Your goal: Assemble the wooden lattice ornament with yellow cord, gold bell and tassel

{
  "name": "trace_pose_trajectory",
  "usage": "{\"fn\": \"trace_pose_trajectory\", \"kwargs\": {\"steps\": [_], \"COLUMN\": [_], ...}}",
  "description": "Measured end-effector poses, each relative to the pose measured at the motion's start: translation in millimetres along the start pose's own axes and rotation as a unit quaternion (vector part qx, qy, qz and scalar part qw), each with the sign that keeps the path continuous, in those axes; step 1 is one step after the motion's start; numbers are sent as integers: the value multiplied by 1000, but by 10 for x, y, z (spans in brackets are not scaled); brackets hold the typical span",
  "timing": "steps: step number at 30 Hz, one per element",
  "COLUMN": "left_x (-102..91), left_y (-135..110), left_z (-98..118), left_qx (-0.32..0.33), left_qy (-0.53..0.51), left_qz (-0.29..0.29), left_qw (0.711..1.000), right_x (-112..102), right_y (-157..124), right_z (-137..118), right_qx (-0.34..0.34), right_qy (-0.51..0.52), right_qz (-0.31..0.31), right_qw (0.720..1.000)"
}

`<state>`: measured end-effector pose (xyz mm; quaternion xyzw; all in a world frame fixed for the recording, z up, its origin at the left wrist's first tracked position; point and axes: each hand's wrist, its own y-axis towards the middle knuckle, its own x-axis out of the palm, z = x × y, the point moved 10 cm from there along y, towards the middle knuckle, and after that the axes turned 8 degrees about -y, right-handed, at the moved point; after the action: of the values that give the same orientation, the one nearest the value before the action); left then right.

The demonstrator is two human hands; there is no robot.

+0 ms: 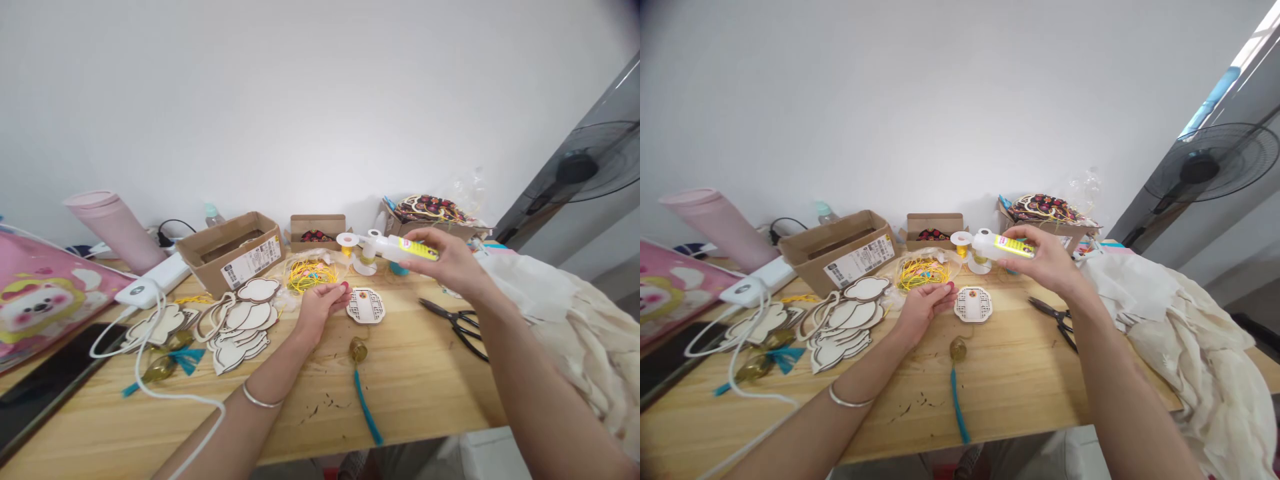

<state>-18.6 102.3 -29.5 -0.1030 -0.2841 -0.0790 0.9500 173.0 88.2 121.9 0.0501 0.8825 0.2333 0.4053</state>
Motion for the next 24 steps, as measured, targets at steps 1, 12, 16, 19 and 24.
{"fn": "trace_pose_trajectory", "kwargs": {"steps": [1,12,16,19,24], "left_x": [4,68,91,78,49], "left_y": [-9,-91,-103,-107,-58], "left_z": [-16,-24,-27,-37,-94], "left_qx": [-8,-46,-40,-44,-50], "left_qy": [5,-34,-7,12,74], "left_qz": [0,12,9,27,29], "left_qw": [1000,998,999,999,996], "right_x": [-62,147,153,189,238], "right_y": [11,-160,-158,-161,-209], "right_z": [-43,430,496,585,609], "right_qx": [2,141,125,146,179], "right_qy": [10,270,362,403,546], "right_qz": [3,97,161,189,206], "right_qw": [1000,948,910,883,792]}}
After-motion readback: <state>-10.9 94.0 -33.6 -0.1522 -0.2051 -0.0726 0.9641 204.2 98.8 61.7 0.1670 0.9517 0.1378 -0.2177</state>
